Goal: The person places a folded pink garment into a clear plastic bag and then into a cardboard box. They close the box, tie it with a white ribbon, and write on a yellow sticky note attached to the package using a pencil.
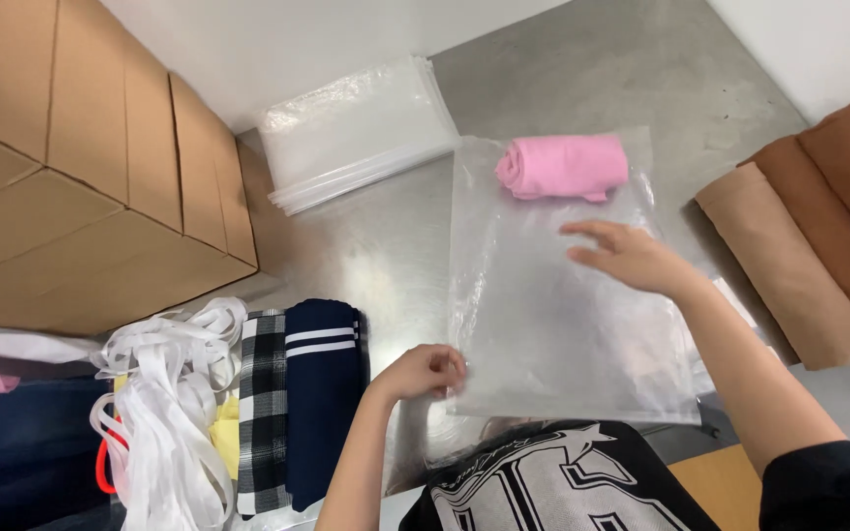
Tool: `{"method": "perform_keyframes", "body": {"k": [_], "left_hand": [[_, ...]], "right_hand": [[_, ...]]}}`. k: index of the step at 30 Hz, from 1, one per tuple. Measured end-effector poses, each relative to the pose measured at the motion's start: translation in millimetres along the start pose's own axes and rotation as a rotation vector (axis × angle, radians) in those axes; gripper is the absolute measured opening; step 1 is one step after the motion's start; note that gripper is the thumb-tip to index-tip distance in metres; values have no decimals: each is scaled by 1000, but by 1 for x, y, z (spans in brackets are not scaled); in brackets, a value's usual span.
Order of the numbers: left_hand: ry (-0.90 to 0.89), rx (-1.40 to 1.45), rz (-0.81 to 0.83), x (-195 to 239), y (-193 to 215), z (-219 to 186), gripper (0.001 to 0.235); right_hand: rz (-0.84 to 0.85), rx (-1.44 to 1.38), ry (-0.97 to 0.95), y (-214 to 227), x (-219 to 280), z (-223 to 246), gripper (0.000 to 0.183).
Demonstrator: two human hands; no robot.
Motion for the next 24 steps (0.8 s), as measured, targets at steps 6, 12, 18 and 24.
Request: {"method": "perform_keyframes", "body": {"k": [6, 12, 18, 24], "left_hand": [[55, -752, -390, -25, 51, -39, 31], [-517, -706, -573, -60, 14, -209, 57], [-432, -895, -535, -164, -14, -170, 64], [-385, -890, -455, -164, -8, -142, 68]], "right_hand": [[-585, 123, 41, 23, -91, -92, 73], [-668, 314, 98, -44, -94, -23, 80], [-483, 455, 30, -126, -93, -58, 63], [-649, 522, 147, -113, -88, -73, 46]]}}
Point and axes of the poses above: each hand's wrist, its own x-axis away from the middle knuckle, its own y-axis out of the back of the hand, z = x × y, the point moved 10 cm from there along -x, towards the middle knuckle, and after that the axes turned 4 degrees about x, right-handed, at the moved point
